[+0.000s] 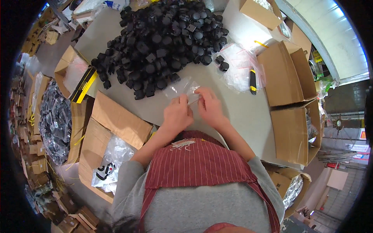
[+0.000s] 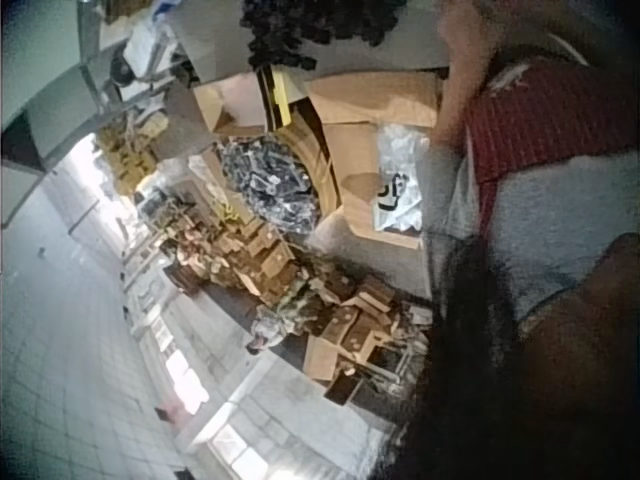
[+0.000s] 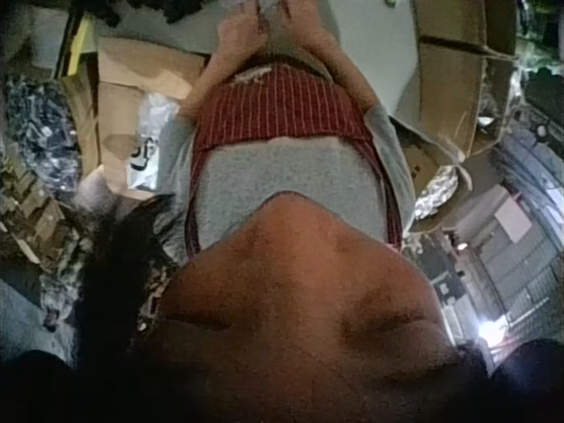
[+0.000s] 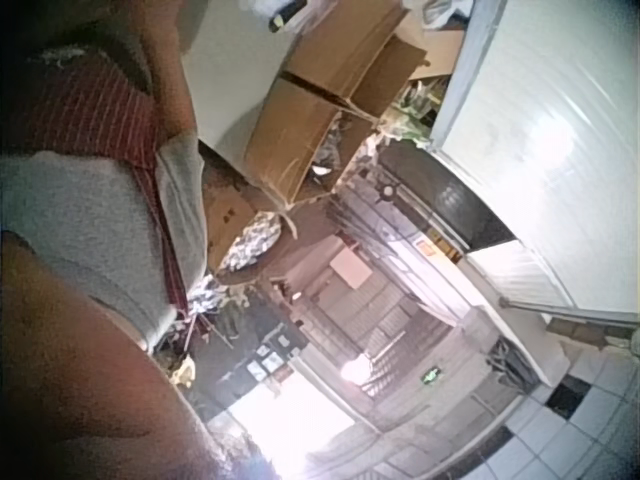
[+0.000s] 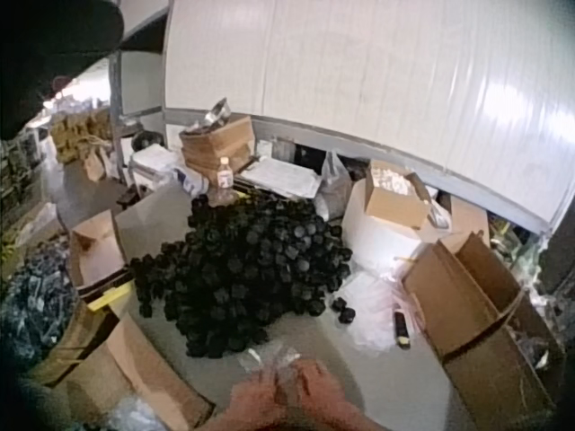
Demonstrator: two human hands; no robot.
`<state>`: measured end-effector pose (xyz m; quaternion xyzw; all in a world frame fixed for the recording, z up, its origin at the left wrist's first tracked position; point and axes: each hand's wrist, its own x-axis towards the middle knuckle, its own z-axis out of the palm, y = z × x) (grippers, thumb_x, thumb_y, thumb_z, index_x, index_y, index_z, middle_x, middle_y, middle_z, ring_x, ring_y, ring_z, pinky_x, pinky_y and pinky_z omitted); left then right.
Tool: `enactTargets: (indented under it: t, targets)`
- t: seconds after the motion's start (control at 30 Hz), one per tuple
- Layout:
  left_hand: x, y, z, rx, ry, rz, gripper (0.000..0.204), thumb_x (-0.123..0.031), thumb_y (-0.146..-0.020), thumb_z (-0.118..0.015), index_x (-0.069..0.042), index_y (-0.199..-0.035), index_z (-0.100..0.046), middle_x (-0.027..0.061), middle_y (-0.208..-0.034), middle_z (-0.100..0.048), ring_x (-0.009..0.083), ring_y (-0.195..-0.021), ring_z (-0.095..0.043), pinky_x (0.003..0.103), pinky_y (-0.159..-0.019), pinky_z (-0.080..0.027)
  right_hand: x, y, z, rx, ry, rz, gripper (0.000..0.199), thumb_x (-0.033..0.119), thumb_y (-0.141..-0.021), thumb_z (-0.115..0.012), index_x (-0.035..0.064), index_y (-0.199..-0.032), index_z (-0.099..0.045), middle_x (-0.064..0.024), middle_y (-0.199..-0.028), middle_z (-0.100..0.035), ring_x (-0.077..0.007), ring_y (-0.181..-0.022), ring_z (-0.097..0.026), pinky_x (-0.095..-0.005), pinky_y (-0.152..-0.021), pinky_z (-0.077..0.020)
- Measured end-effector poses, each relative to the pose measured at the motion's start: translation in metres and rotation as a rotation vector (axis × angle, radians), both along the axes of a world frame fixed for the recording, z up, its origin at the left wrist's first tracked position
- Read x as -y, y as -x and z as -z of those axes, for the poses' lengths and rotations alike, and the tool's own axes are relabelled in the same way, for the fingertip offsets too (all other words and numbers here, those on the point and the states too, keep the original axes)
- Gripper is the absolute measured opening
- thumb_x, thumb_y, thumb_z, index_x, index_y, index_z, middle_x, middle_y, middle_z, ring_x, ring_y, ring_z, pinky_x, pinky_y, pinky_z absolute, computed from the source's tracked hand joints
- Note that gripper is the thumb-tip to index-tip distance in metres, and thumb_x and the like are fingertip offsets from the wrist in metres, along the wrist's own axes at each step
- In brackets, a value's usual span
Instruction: The person places black plastic caster wheels into small clear bags, often putting two wheels in each bag, and luego seals the bags.
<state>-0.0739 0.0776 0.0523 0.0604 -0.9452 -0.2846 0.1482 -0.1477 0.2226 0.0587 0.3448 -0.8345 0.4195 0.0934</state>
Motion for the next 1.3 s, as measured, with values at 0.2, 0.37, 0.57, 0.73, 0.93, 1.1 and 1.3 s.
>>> enactTargets:
  t: [0.2, 0.37, 0.57, 0.73, 0.93, 1.1, 1.3]
  targets:
    - [0.030, 0.002, -0.009, -0.095, 0.089, -0.133, 0.019, -0.018, -0.082, -0.070, -0.011, -0.091, -0.055, 0.0058, -0.084, -0.063, 0.0287, -0.082, -0.063, 0.039, -0.063, -0.052, -0.014, 0.049, -0.008, 0.627, -0.023, -0.048, 0.041, 0.009, -0.081, -0.069, 0.0064, -0.119, -0.057, -0.0110, -0.110, -0.062, -0.0264, -0.080, -0.063, -0.0379, -0.074, -0.0519]
    - [0.041, -0.001, 0.001, -0.216, 0.233, -0.146, 0.012, -0.019, -0.084, -0.069, -0.013, -0.091, -0.061, 0.0041, -0.079, -0.061, 0.0248, -0.079, -0.063, 0.038, -0.060, -0.052, -0.026, 0.150, 0.054, -0.130, -0.223, 0.276, 0.059, 0.030, -0.080, -0.075, 0.0055, -0.127, -0.052, -0.0147, -0.097, -0.064, -0.0280, -0.080, -0.067, -0.0406, -0.075, -0.0546]
    - [0.043, -0.007, 0.013, -0.114, 0.263, -0.084, 0.013, -0.021, -0.084, -0.069, -0.016, -0.097, -0.068, 0.0034, -0.079, -0.062, 0.0238, -0.078, -0.064, 0.039, -0.059, -0.051, -0.039, 0.191, 0.062, 0.063, -0.780, 0.485, 0.038, 0.032, -0.079, -0.075, 0.0035, -0.101, -0.063, -0.0216, -0.107, -0.059, -0.0359, -0.088, -0.067, -0.0472, -0.075, -0.0552]
    - [0.053, -0.011, 0.012, -0.142, 0.263, -0.160, 0.027, -0.014, -0.082, -0.065, -0.018, -0.108, -0.069, 0.0049, -0.079, -0.063, 0.0257, -0.073, -0.064, 0.040, -0.058, -0.051, -0.053, 0.123, 0.057, -0.134, -0.582, 0.226, 0.026, 0.015, -0.072, -0.072, 0.0102, -0.098, -0.070, -0.0122, -0.103, -0.062, -0.0331, -0.107, -0.058, -0.0459, -0.094, -0.0474]
    - [0.037, 0.005, 0.021, -0.033, 0.396, -0.015, 0.046, -0.008, -0.074, -0.062, -0.013, -0.119, -0.063, 0.0054, -0.071, -0.064, 0.0229, -0.070, -0.064, 0.037, -0.051, -0.052, -0.066, 0.058, 0.045, -0.246, -0.364, -0.234, 0.048, -0.005, -0.064, -0.054, 0.0152, -0.103, -0.072, -0.0061, -0.142, -0.055, -0.0329, -0.136, -0.040, -0.0484, -0.115, -0.0267]
    - [0.007, 0.028, 0.047, 0.080, 0.378, 0.155, 0.063, -0.011, -0.071, -0.067, 0.001, -0.131, -0.054, 0.0100, -0.075, -0.068, 0.0263, -0.072, -0.068, 0.038, -0.057, -0.055, -0.055, 0.013, 0.054, 0.131, -0.159, 0.159, 0.055, 0.012, -0.075, -0.068, 0.0111, -0.129, -0.058, -0.0146, -0.137, -0.052, -0.0401, -0.124, -0.046, -0.0488, -0.108, -0.0348]
    - [-0.009, 0.039, 0.066, 0.207, 0.343, 0.253, 0.065, -0.012, -0.073, -0.067, 0.002, -0.134, -0.050, 0.0154, -0.072, -0.069, 0.0303, -0.067, -0.069, 0.042, -0.061, -0.055, -0.058, -0.010, 0.083, 0.180, -0.346, 0.229, 0.074, 0.034, -0.084, -0.075, 0.0002, -0.141, -0.042, -0.0223, -0.124, -0.055, -0.0409, -0.110, -0.051, -0.0481, -0.096, -0.0417]
